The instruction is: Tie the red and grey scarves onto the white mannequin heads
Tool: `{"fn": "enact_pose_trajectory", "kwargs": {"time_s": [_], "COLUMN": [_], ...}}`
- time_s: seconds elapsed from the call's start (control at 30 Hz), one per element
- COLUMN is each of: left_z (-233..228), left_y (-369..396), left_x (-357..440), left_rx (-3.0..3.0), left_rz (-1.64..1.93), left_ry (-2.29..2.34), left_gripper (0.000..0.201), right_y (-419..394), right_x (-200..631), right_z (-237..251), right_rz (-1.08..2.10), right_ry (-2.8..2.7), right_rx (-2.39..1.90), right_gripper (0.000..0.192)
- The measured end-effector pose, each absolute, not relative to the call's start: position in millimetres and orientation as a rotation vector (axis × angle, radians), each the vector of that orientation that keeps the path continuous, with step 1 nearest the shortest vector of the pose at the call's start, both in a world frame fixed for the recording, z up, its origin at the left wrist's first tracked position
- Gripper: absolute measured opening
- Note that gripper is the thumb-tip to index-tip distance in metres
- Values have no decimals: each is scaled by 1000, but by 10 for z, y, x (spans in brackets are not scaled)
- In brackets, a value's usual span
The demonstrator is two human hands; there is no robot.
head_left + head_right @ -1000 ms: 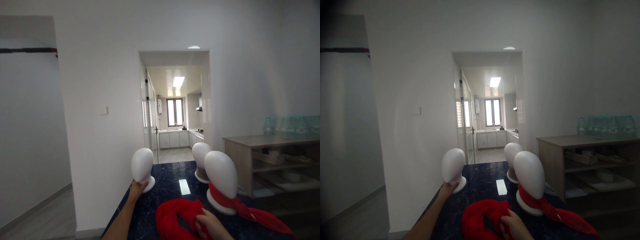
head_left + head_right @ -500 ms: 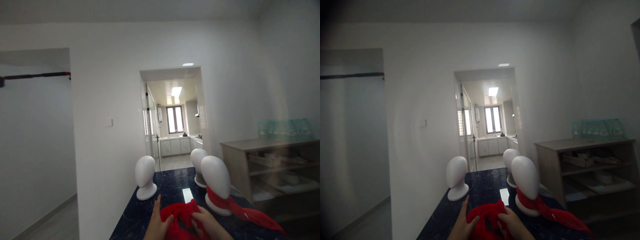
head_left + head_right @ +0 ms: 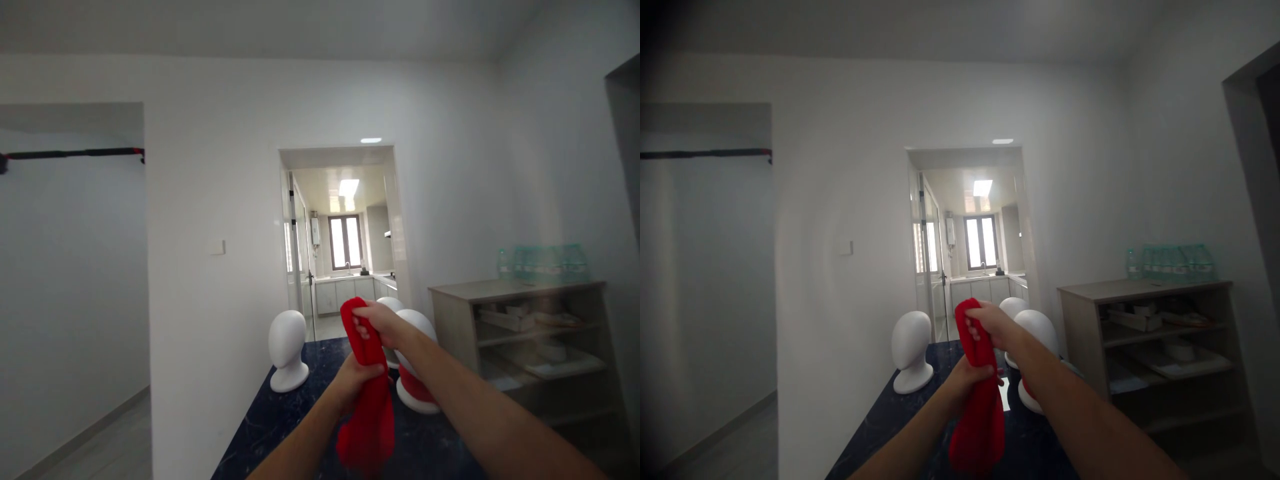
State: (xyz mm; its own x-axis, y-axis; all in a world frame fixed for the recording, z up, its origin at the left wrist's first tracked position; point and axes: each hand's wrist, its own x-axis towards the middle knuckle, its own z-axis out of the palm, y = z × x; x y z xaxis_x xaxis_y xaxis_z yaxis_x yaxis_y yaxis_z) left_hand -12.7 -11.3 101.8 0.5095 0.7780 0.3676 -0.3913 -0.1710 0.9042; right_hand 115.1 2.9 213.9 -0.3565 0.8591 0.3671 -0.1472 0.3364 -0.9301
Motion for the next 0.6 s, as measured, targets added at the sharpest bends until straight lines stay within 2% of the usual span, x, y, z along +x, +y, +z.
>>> {"fn": "enact_pose_trajectory", "kwargs": {"time_s": [0.1, 0.23, 0.3, 0.5, 0.6], "left_z": [1032, 899, 830, 808, 875], "left_y": [-198, -108, 5, 392, 602], "left_x": [-78, -155, -234, -503, -661], "left_rx": [1375, 1205, 1099, 1141, 1202], "left_rz": [1020, 1025, 981, 887, 884], "left_ry": [413, 529, 556, 727, 866], "left_gripper": [60, 27, 14, 23, 22], "right_y": [92, 208, 269, 314, 263], "right_x": [1253, 1447, 1526, 1564, 1495], "right_z": [2348, 2181, 1908, 765, 178], "right_rz": [1256, 1221, 1196, 1085, 965], "right_ry": [-1509, -1425, -1411, -1512, -1524], "right_rx": [-645, -726, -828, -1195, -1284], "right_gripper": [16, 15, 16, 36, 37]}}
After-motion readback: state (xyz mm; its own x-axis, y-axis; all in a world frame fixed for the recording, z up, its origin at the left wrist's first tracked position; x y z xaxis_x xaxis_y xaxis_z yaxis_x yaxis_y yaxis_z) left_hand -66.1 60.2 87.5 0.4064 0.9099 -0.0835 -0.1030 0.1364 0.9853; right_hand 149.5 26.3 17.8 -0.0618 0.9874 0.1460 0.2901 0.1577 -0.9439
